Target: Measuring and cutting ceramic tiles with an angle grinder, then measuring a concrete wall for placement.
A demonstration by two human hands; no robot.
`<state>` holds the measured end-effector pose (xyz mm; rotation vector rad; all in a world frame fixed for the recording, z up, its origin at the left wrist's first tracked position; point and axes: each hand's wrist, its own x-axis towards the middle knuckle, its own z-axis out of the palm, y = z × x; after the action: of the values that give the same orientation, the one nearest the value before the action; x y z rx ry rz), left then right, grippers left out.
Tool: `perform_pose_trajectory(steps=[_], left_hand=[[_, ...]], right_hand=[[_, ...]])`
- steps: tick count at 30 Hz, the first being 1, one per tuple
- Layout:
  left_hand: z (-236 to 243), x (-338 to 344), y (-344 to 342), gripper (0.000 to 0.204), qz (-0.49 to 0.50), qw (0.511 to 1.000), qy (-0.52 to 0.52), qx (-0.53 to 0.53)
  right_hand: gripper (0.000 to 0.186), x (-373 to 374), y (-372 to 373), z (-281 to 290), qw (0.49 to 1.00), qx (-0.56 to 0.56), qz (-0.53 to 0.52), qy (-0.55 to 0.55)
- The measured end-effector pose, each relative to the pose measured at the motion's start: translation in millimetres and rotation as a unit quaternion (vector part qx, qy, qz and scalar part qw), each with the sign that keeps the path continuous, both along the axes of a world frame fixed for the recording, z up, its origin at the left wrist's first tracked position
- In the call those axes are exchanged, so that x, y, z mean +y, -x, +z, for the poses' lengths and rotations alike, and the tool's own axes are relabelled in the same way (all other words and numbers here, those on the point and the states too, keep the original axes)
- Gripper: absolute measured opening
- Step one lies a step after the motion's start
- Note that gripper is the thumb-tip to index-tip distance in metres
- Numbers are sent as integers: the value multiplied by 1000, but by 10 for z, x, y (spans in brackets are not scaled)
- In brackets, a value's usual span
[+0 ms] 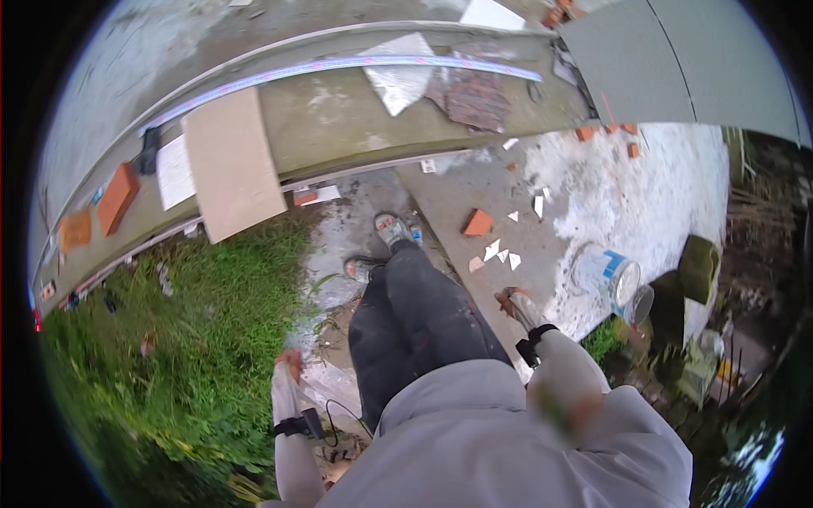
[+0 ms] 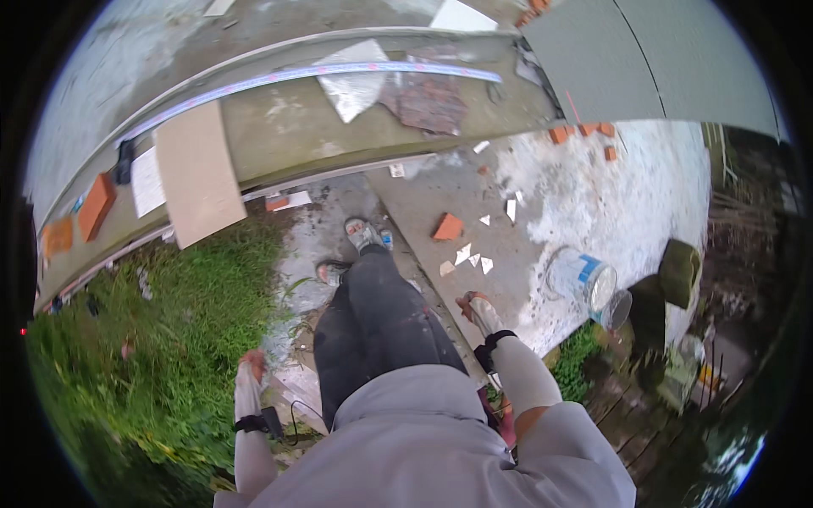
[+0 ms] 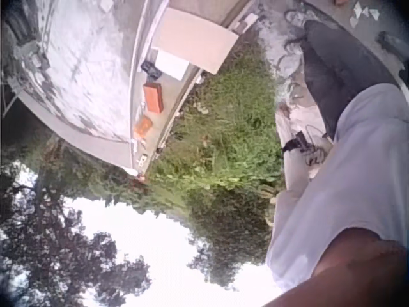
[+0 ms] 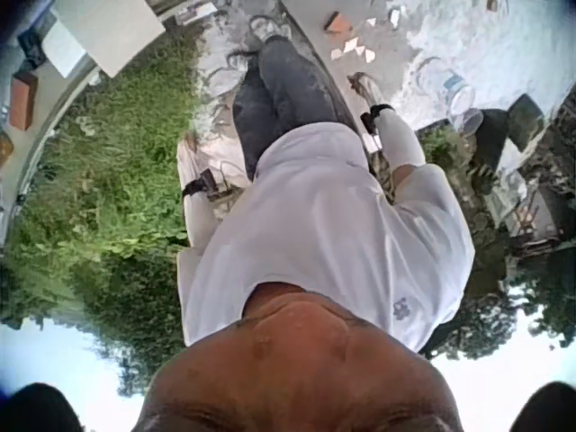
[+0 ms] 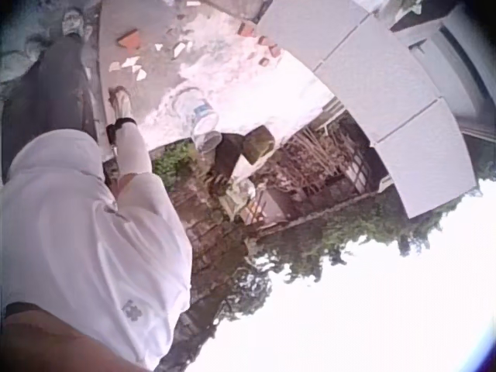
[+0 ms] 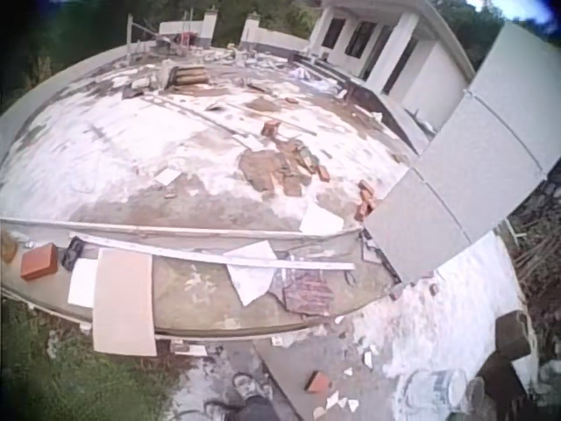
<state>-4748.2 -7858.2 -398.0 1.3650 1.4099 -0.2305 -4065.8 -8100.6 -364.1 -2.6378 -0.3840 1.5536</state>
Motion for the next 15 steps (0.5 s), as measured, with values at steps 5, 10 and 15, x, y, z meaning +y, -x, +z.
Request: perform_pose_trajectory(steps=[5, 10, 15], left_hand=[[223, 783, -1165, 42, 70, 998, -6, -7], [-653, 280, -331, 33, 408, 892, 131, -143], [-1092, 641, -1161, 36, 74, 988, -5, 134]], right_hand=[[45, -518, -41, -796, 995, -72, -59, -36], [69, -60, -328, -2174, 978, -167, -118, -31], [82, -53, -973, -3941, 955, -251, -156, -24]])
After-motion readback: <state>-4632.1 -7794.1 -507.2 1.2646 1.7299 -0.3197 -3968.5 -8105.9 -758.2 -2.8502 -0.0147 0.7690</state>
